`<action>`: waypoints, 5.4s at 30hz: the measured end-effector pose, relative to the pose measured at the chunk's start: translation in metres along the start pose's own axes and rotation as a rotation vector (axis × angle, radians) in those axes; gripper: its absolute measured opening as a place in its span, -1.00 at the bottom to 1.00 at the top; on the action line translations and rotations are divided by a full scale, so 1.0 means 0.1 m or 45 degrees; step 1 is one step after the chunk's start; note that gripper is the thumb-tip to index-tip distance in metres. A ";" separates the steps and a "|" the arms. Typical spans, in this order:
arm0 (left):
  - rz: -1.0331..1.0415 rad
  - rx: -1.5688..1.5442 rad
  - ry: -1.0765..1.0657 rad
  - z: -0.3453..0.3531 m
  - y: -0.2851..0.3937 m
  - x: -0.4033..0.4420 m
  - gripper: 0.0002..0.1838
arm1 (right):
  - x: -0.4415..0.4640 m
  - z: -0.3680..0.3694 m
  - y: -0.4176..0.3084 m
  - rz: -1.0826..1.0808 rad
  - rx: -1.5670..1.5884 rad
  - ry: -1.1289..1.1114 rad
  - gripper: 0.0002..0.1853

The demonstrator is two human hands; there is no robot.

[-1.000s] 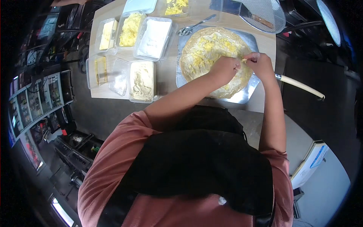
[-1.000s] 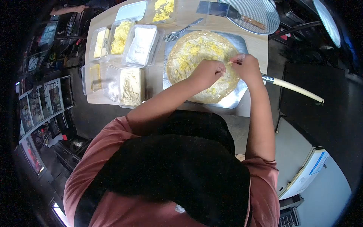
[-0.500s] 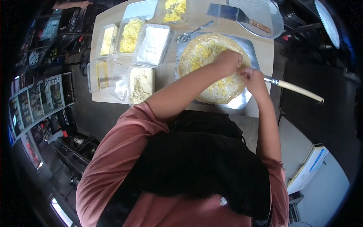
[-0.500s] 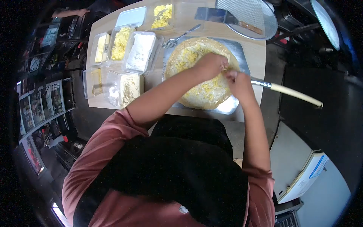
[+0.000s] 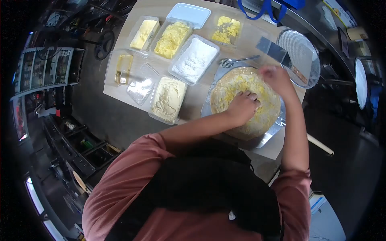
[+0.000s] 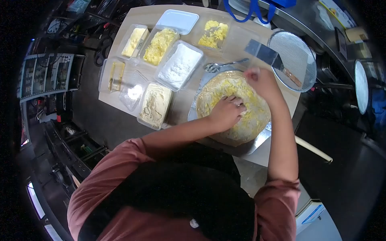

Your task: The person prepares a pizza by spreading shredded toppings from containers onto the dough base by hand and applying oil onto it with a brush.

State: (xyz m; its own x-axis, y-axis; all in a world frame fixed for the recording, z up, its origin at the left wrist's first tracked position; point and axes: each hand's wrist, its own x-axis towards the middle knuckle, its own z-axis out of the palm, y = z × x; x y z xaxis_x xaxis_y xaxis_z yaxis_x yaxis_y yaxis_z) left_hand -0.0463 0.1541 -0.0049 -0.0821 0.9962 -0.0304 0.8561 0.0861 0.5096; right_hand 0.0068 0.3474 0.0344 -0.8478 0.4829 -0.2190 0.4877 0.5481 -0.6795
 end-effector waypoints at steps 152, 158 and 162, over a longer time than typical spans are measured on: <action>-0.255 -0.054 0.194 0.13 -0.24 -1.28 -0.80 | -1.69 1.37 -0.59 -0.070 -0.442 0.063 -0.80; -0.319 -0.012 0.315 0.11 -0.37 -1.02 -0.78 | -1.42 1.41 -0.35 -0.194 -0.286 0.236 -0.87; -0.321 0.033 0.430 0.11 -0.53 -0.69 -0.78 | -1.42 1.56 -0.27 -0.209 -0.451 0.156 -0.93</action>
State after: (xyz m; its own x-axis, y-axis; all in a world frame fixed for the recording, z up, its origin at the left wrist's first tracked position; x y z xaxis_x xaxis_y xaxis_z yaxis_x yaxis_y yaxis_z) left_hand -0.0807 0.0810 -0.0396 -0.4497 0.8830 0.1347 0.8001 0.3312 0.5002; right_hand 0.0819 0.1573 -0.0254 -0.9000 0.4351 -0.0282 0.4072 0.8157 -0.4108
